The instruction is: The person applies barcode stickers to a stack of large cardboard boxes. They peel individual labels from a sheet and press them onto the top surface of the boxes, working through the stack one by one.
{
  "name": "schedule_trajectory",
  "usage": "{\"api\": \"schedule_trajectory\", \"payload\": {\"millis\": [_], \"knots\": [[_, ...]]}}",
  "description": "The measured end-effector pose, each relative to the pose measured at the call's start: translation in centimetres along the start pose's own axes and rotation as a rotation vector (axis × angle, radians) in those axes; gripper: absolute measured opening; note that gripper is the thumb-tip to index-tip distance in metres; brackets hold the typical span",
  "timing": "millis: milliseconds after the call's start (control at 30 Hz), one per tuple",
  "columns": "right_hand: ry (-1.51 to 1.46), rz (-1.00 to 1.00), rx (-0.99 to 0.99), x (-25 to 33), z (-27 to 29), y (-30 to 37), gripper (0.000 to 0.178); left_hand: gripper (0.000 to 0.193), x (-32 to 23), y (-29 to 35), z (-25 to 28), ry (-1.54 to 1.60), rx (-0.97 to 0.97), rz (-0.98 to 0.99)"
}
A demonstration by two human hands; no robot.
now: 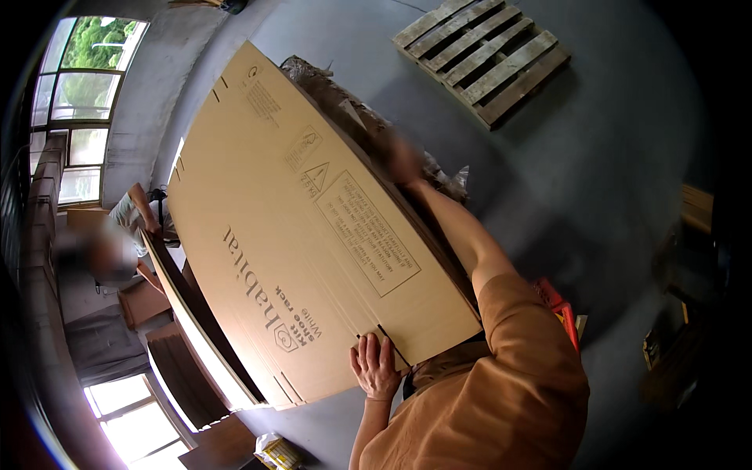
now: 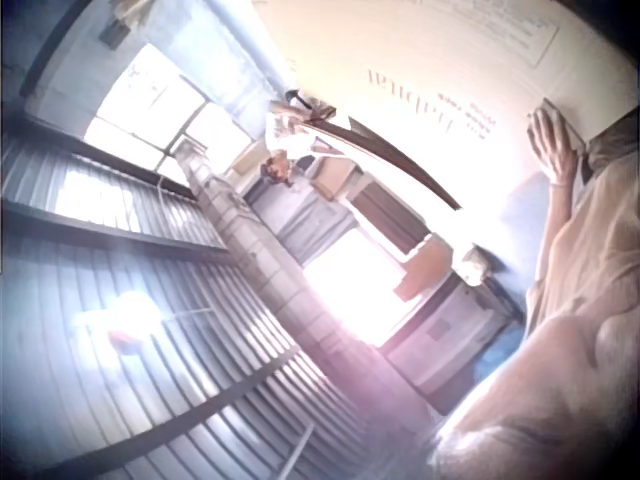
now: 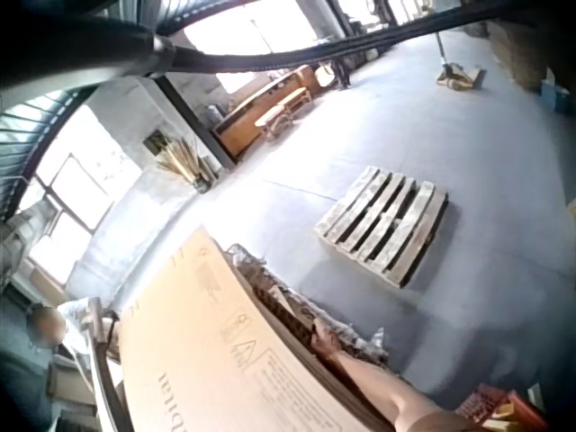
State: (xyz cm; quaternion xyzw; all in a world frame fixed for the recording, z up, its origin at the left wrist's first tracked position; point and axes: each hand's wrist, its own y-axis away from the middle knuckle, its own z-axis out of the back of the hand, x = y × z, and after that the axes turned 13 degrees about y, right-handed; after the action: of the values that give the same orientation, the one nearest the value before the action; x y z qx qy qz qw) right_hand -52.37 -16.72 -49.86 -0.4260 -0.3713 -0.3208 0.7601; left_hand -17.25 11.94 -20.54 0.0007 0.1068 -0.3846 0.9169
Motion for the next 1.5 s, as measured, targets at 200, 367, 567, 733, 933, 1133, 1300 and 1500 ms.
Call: {"api": "schedule_trajectory", "payload": {"millis": [200, 367, 567, 733, 933, 1133, 1300, 1500], "knots": [[0.093, -0.399, 0.180, 6.5, 14.2, -2.8, 0.026, 0.084, -0.7, 1.4, 0.2, 0.062, 0.000, 0.057], [-0.227, -0.339, -0.093, 9.5, 26.5, -7.0, 0.020, 0.089, -0.9, 0.6, 1.6, 0.109, 0.081, 0.044], [-0.818, -0.550, 0.150, 22.2, 37.8, -2.8, 0.016, 0.084, 1.6, -1.6, 4.9, 0.932, 0.116, 0.149], [-0.827, -0.420, 0.483, 29.2, 38.4, 7.6, 0.019, 0.071, 5.5, -6.2, 12.5, 2.131, 0.001, 0.245], [-0.592, -0.148, 0.615, 31.8, 34.6, 14.6, 0.048, 0.024, 6.0, -4.8, 18.4, 1.314, -0.322, 0.243], [0.020, 0.955, 0.022, 42.2, 35.5, 14.4, 0.068, 0.016, 10.4, -0.8, 20.2, -0.006, -0.479, -0.309], [0.332, 1.311, 0.469, 42.7, 32.2, 19.2, 0.033, 0.021, 10.6, 4.1, 12.0, -0.167, -0.133, -0.223], [0.329, 1.211, 0.702, 35.4, 29.6, 21.7, 0.006, 0.014, 10.4, 9.6, 5.6, 0.288, -0.128, -0.045]]}}
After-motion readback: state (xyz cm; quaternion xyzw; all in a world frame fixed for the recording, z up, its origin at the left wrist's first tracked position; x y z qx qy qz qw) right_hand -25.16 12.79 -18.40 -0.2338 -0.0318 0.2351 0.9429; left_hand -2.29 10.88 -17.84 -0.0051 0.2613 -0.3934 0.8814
